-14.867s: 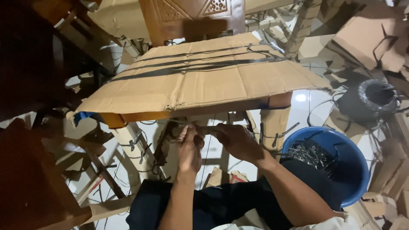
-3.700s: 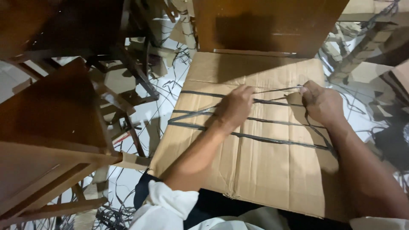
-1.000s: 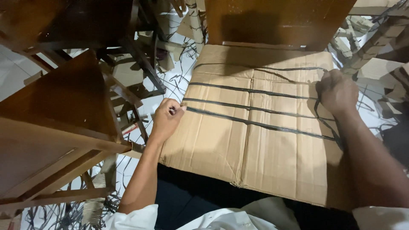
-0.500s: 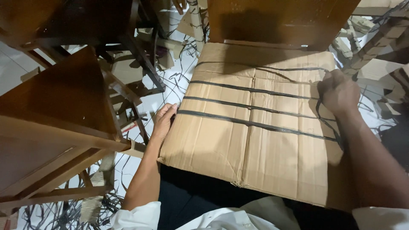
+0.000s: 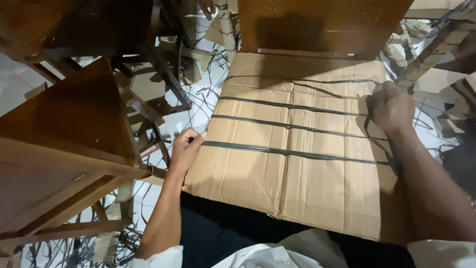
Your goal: Tying a piece of cardboard onto a wooden chair seat using black plastic strips to protect it.
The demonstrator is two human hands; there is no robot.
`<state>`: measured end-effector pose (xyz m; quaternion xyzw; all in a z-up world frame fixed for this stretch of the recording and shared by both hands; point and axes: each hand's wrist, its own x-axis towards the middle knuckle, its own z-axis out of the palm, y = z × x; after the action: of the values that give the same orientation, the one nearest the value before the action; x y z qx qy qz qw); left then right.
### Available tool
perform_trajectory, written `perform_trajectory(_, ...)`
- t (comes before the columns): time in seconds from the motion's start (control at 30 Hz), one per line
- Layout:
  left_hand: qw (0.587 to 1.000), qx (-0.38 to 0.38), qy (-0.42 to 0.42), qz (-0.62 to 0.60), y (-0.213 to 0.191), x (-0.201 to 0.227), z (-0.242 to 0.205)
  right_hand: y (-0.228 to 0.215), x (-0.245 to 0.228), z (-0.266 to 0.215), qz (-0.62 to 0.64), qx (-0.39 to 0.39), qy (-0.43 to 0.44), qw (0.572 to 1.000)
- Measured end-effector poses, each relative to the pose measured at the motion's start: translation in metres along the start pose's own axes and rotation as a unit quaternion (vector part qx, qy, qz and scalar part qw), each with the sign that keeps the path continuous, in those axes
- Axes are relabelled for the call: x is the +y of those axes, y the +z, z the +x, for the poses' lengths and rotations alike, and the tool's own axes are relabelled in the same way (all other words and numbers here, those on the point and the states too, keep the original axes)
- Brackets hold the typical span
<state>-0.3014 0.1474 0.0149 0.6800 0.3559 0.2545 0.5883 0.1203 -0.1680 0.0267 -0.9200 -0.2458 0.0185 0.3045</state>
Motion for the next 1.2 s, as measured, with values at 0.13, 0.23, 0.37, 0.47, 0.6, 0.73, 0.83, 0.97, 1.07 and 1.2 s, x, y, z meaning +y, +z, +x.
perform_trajectory(0.13, 0.977, 0.032, 0.063, 0.202, 0.002, 0.024, -0.015, 0.005, 0.009, 0.012, -0.081, -0.008, -0.004, 0.997)
perform_trajectory(0.23, 0.964, 0.012, 0.124, 0.235, 0.0, 0.028, -0.026, 0.031, 0.05, 0.033, -0.188, 0.013, -0.065, 0.98)
perform_trajectory(0.37, 0.94, 0.002, 0.185, 0.286, 0.002, 0.025, -0.024, -0.022, -0.029, -0.016, 0.048, -0.012, -0.012, 0.999)
perform_trajectory(0.47, 0.883, 0.004, 0.284, 0.374, 0.01, 0.026, -0.025, -0.02, -0.017, -0.012, 0.087, -0.018, 0.003, 0.996)
perform_trajectory(0.6, 0.843, -0.02, 0.308, 0.44, 0.052, 0.039, -0.033, 0.011, 0.033, 0.013, -0.027, 0.035, -0.069, 0.997)
perform_trajectory(0.73, 0.837, -0.182, 0.284, 0.431, 0.12, 0.067, -0.055, 0.011, 0.034, 0.007, -0.033, 0.041, -0.099, 0.994)
perform_trajectory(0.83, 0.828, -0.222, 0.327, 0.397, 0.17, 0.06, -0.063, 0.02, 0.048, 0.018, -0.026, 0.041, -0.109, 0.993)
perform_trajectory(0.97, 0.806, -0.233, 0.372, 0.397, 0.249, 0.06, -0.071, 0.017, 0.04, 0.021, 0.014, 0.024, -0.075, 0.997)
perform_trajectory(1.07, 0.8, -0.286, 0.385, 0.361, 0.296, 0.084, -0.089, 0.016, 0.037, 0.022, -0.013, 0.032, -0.084, 0.996)
perform_trajectory(1.2, 0.801, -0.319, 0.391, 0.321, 0.356, 0.066, -0.093, 0.018, 0.038, 0.022, 0.011, 0.029, -0.083, 0.996)
